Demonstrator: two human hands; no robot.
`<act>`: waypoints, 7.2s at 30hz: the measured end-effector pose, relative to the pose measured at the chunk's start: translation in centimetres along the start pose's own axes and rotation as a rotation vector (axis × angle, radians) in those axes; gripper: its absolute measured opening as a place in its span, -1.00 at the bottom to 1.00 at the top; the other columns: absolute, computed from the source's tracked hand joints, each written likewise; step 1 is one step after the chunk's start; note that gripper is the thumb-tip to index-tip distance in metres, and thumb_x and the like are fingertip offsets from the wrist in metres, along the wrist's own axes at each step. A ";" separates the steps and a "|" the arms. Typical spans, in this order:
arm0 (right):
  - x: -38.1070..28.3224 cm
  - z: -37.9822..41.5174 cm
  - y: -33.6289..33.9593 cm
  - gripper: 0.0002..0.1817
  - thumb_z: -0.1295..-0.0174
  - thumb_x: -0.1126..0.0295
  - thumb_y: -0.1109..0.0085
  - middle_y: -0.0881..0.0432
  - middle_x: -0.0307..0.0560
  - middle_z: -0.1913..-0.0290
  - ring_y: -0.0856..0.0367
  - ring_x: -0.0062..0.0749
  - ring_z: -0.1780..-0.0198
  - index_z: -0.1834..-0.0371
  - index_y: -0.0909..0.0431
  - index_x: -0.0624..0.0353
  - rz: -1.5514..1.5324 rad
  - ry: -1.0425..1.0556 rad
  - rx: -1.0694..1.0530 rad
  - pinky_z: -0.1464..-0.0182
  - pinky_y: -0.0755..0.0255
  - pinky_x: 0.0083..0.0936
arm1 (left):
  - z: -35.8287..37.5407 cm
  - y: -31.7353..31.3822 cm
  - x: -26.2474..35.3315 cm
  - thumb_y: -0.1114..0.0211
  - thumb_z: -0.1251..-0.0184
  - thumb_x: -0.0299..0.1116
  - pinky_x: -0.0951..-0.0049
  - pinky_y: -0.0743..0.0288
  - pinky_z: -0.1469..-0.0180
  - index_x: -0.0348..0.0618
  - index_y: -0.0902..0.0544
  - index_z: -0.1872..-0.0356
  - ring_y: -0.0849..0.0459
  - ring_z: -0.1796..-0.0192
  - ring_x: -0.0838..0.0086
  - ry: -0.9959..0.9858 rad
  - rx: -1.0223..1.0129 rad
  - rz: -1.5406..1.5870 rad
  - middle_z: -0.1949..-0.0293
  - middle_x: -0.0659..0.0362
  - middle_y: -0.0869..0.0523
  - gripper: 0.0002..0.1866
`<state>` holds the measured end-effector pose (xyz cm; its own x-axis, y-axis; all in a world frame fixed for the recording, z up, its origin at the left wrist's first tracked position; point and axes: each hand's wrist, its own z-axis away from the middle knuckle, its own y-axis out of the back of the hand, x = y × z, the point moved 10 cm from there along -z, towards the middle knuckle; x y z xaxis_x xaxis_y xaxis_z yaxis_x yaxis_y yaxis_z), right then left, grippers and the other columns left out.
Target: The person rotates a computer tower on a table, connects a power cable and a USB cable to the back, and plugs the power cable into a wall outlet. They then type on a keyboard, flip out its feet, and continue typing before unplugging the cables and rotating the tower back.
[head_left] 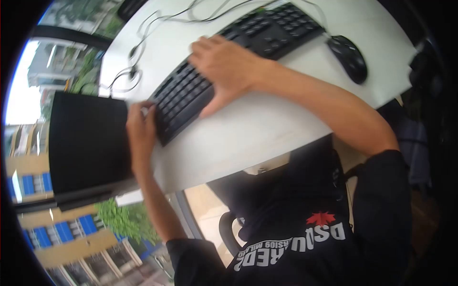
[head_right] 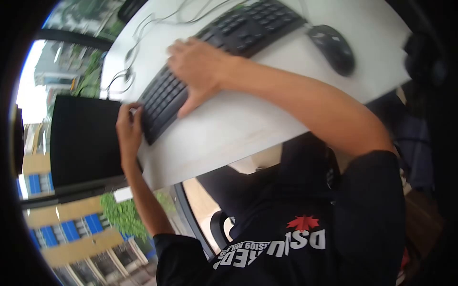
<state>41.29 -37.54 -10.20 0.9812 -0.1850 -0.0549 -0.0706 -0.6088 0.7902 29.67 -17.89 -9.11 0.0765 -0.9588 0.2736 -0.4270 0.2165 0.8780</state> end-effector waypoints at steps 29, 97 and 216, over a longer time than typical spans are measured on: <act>0.1 0.1 -0.4 0.05 0.18 -0.25 -0.66 -0.51 0.10 -0.23 -0.47 -0.03 -0.33 -0.17 -0.55 0.45 -0.083 -0.075 -0.055 -0.43 -0.40 -0.17 | 4.3 0.3 -2.0 -0.41 -0.48 0.12 0.33 -0.58 0.18 -0.31 -0.73 0.29 -0.79 0.29 0.34 0.668 -0.154 -0.111 0.41 0.04 -0.81 -0.46; -0.1 0.1 0.1 -0.08 0.16 -0.33 -0.59 -0.57 0.09 0.02 -0.51 -0.10 -0.15 0.17 -0.62 0.46 -0.084 -0.010 0.103 -0.29 -0.45 -0.24 | 4.5 0.0 1.1 -0.38 -0.44 -0.17 0.24 -0.50 0.36 -0.45 -0.64 0.23 -0.62 0.54 0.24 0.371 0.061 -0.153 0.58 -0.01 -0.64 -0.60; -0.6 0.1 1.1 -0.03 0.24 -0.19 -0.69 -0.55 0.08 -0.17 -0.51 -0.06 -0.28 -0.08 -0.59 0.42 -0.092 -0.007 0.057 -0.39 -0.42 -0.19 | 8.8 1.0 7.5 -0.72 -0.12 -0.37 0.27 -0.57 -0.06 -0.22 -0.80 -0.10 -0.67 -0.03 0.21 -0.038 0.180 -0.162 0.00 0.08 -0.76 -0.51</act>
<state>40.60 -38.20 -9.38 0.9828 -0.1311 -0.1299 0.0096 -0.6665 0.7455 21.91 -26.45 -9.64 0.1240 -0.9854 0.1171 -0.5656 0.0267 0.8242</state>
